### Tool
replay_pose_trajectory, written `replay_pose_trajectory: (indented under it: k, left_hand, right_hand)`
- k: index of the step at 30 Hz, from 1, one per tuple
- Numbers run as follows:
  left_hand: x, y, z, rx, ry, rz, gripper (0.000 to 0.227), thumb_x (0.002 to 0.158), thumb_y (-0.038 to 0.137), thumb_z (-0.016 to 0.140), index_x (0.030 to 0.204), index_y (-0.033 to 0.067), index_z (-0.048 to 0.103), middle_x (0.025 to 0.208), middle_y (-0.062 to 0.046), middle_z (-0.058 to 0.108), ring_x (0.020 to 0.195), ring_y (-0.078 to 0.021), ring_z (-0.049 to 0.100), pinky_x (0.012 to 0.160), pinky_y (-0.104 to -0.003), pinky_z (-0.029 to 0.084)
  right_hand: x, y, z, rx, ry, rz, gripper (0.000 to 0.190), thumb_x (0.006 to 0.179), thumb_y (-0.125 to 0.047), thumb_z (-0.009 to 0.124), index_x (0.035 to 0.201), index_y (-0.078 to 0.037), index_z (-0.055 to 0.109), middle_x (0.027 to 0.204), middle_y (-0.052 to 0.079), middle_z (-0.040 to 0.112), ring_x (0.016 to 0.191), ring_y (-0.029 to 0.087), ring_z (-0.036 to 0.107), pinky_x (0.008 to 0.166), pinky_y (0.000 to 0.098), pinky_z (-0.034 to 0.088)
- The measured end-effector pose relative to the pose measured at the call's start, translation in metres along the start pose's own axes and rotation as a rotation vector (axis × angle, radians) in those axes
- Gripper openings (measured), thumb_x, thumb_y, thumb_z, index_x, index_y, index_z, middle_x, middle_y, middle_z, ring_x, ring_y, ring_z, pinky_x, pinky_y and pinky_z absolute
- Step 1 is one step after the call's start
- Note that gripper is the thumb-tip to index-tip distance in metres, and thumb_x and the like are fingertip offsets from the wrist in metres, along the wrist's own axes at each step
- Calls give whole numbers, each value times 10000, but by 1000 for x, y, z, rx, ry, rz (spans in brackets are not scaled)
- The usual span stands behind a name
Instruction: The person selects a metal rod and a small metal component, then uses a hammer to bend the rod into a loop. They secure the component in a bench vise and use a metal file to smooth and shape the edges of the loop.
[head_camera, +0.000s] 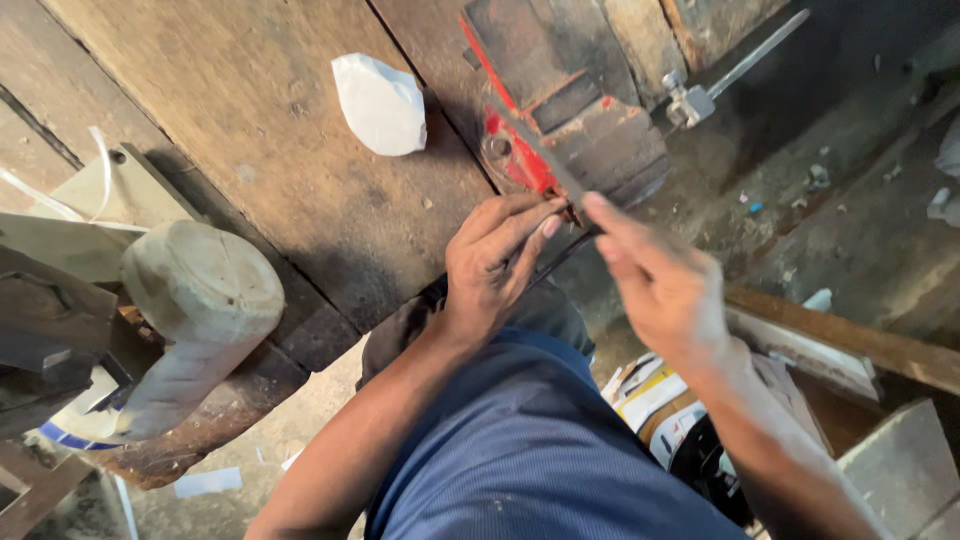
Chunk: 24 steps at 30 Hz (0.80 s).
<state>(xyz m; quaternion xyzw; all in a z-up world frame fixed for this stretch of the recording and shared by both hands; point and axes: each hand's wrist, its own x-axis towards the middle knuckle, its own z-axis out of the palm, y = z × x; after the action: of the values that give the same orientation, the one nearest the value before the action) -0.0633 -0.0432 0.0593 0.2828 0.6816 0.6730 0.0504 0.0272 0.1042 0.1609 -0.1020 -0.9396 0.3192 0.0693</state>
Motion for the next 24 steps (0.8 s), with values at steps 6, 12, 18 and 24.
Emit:
replay_pose_trajectory:
  k: [6, 12, 18, 24]
  left_hand:
    - [-1, 0, -2, -20, 6, -12, 213, 983, 31, 747, 1193, 60, 720, 1126, -90, 717, 1015, -232, 707, 900, -335, 570]
    - [2, -1, -2, 12, 3, -2, 207, 973, 38, 754, 1176, 63, 727, 1111, -87, 714, 1014, -229, 700, 896, -340, 565]
    - [2, 0, -3, 1, -4, -3, 213, 968, 41, 753, 1178, 67, 725, 1115, -91, 713, 1018, -238, 700, 906, -349, 565]
    - [3, -1, -5, 17, -17, -5, 226, 960, 48, 770, 1182, 66, 725, 1109, -96, 717, 1020, -242, 699, 909, -349, 561]
  right_hand:
    - [-36, 9, -6, 44, -16, 114, 335, 1048, -72, 634, 1377, -8, 632, 1264, 170, 726, 1090, 214, 731, 915, 317, 566]
    - [-58, 17, -20, 30, -64, 180, 349, 1020, -84, 648, 1367, -53, 651, 1167, 130, 750, 905, 139, 690, 815, 270, 539]
    - [-60, 28, -17, 40, -50, 255, 348, 1013, -74, 647, 1360, -45, 655, 1002, 101, 750, 700, 107, 583, 667, 250, 489]
    - [-66, 25, -24, -1, -28, 194, 326, 1038, -79, 634, 1362, -49, 660, 894, 47, 673, 773, 111, 600, 752, 258, 502]
